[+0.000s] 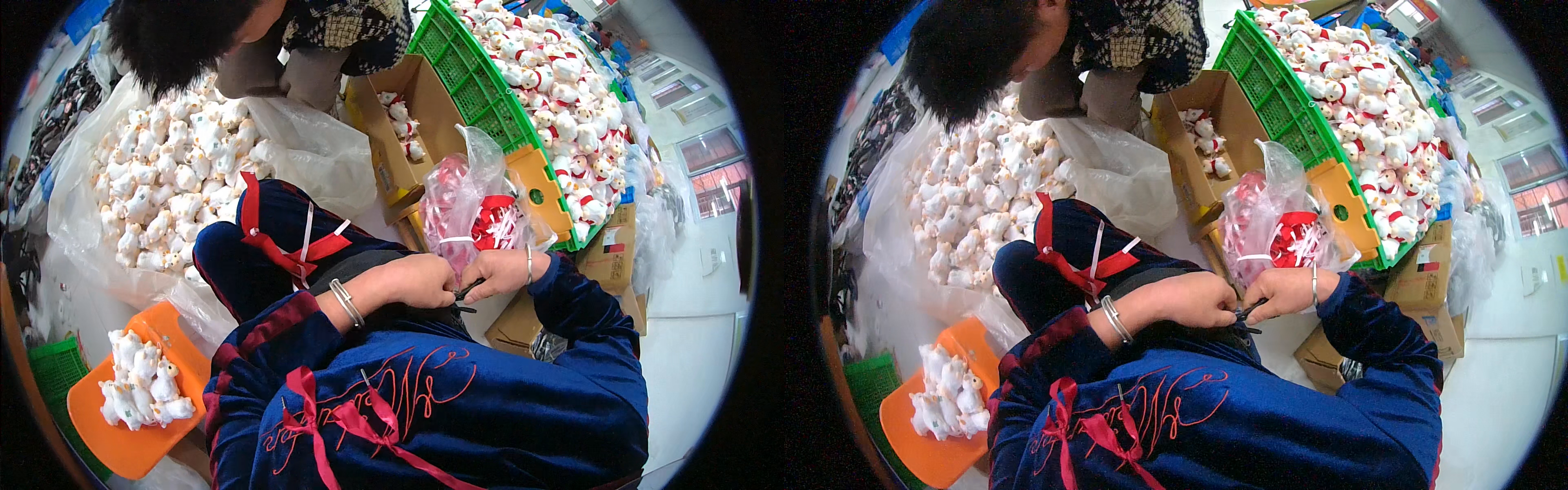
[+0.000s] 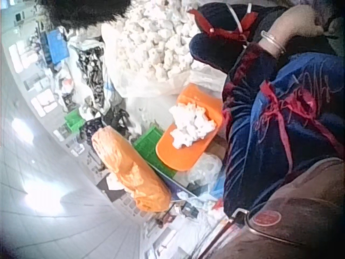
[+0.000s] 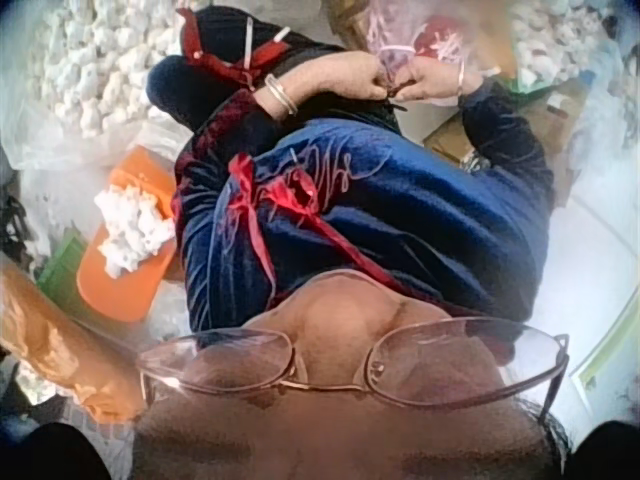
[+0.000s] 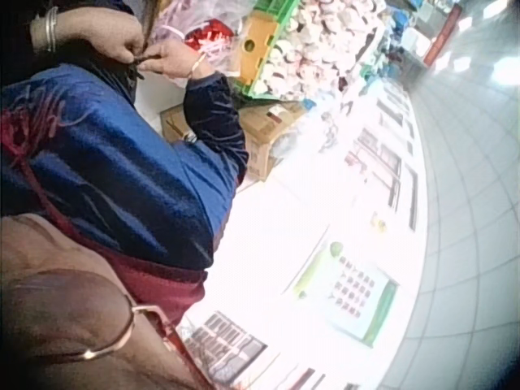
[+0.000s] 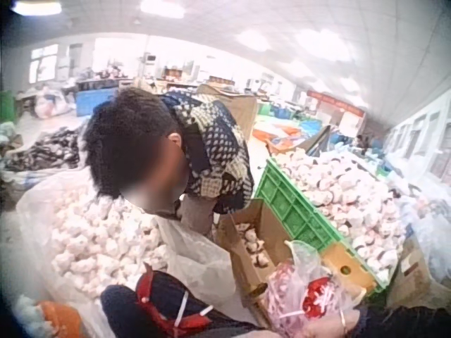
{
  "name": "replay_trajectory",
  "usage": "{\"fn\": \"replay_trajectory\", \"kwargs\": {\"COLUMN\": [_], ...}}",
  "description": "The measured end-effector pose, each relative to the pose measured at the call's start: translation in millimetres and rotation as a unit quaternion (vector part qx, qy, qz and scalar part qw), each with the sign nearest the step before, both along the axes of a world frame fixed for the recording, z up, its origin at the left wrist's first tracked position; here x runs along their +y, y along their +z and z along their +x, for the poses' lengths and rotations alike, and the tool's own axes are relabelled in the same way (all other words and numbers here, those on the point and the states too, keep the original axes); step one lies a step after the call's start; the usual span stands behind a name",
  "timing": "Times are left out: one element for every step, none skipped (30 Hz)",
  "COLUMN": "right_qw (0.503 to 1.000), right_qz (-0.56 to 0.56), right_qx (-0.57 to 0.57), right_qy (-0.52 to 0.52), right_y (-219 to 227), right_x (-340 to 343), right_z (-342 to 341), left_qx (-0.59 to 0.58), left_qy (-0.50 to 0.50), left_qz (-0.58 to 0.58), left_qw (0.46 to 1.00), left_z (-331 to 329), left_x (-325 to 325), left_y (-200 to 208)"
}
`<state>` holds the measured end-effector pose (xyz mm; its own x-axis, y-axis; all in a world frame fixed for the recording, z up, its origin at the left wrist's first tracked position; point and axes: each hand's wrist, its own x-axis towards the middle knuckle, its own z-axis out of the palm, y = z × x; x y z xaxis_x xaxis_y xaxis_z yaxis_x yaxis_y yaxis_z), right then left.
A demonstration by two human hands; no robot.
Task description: The person sits on the floor and ties red ribbons around small white plush toys. They pick up each toy, wrap the ribbon around its neck, and tie a bow before placing the finished toy into a nearby green crate.
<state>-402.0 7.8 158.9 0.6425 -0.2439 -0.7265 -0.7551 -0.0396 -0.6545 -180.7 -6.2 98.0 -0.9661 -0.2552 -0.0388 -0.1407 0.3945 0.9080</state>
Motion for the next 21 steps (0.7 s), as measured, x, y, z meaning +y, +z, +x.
{"fn": "replay_trajectory", "kwargs": {"right_qw": [1.000,1.000,0.999,1.000,1.000,0.999,0.999,0.998,0.996,0.993,0.996,0.997,0.994,0.995,0.995,0.995,0.993,0.995,0.994,0.993,0.992], "right_qz": [-0.008,-0.017,-0.025,-0.020,-0.015,-0.010,0.009,0.027,0.045,0.089,0.082,0.073,0.065,0.078,0.090,0.101,0.112,0.097,0.103,0.108,0.114], "right_qx": [-0.005,-0.011,-0.014,0.001,0.017,0.031,0.046,0.061,0.076,0.073,0.026,-0.025,-0.076,-0.056,-0.035,-0.014,0.007,-0.025,-0.033,-0.040,-0.050], "right_qy": [-0.007,-0.014,-0.022,-0.011,0.001,0.014,0.016,0.019,0.021,0.009,-0.007,-0.021,-0.036,-0.022,-0.008,0.007,0.020,0.029,0.027,0.026,0.027], "right_y": [0.7,1.5,1.9,1.5,0.6,-1.1,-4.4,-8.9,-12.3,-13.3,-21.1,-32.3,-39.9,-43.0,-39.4,-35.6,-34.4,-49.4,-54.6,-57.9,-57.6], "right_x": [0.2,0.0,0.5,-0.5,-2.2,-3.5,-2.9,-0.9,1.1,2.7,9.8,17.2,19.9,18.4,15.8,13.9,12.5,16.1,18.0,19.2,18.4], "right_z": [0.3,1.3,1.3,1.4,1.7,2.2,2.5,2.8,4.0,9.0,9.0,13.0,15.6,15.4,19.3,22.7,24.9,14.3,9.2,5.4,7.1], "left_qx": [-0.014,-0.029,-0.041,-0.036,-0.031,-0.028,-0.031,-0.033,-0.036,-0.020,-0.029,-0.041,-0.054,-0.068,-0.068,-0.068,-0.068,-0.063,-0.060,-0.057,-0.059], "left_qy": [0.006,0.013,0.019,0.038,0.057,0.079,0.084,0.090,0.096,0.105,0.102,0.099,0.095,0.106,0.132,0.149,0.165,0.167,0.167,0.167,0.177], "left_qz": [0.004,0.007,0.011,0.032,0.053,0.074,0.059,0.044,0.028,-0.028,-0.069,-0.111,-0.154,-0.179,-0.183,-0.176,-0.169,-0.170,-0.170,-0.170,-0.170], "left_qw": [1.000,0.999,0.999,0.998,0.996,0.994,0.994,0.994,0.994,0.994,0.992,0.988,0.982,0.976,0.972,0.971,0.969,0.969,0.969,0.969,0.968], "left_z": [-1.7,-2.8,-3.9,-4.9,-5.6,-4.6,-3.6,-2.5,-0.2,3.8,5.5,7.8,8.6,7.4,6.1,5.3,4.8,3.4,1.7,-0.1,-2.4], "left_x": [-0.3,-0.7,-0.5,0.6,2.3,3.8,5.5,7.6,9.7,14.5,18.7,21.6,25.5,31.8,38.7,41.8,43.8,45.3,46.3,47.5,49.8], "left_y": [-1.3,-2.3,-1.5,-3.0,-5.3,-4.4,-3.4,-1.6,2.0,5.8,11.5,18.6,24.2,27.3,26.4,25.7,24.9,23.7,21.2,19.2,17.3]}}
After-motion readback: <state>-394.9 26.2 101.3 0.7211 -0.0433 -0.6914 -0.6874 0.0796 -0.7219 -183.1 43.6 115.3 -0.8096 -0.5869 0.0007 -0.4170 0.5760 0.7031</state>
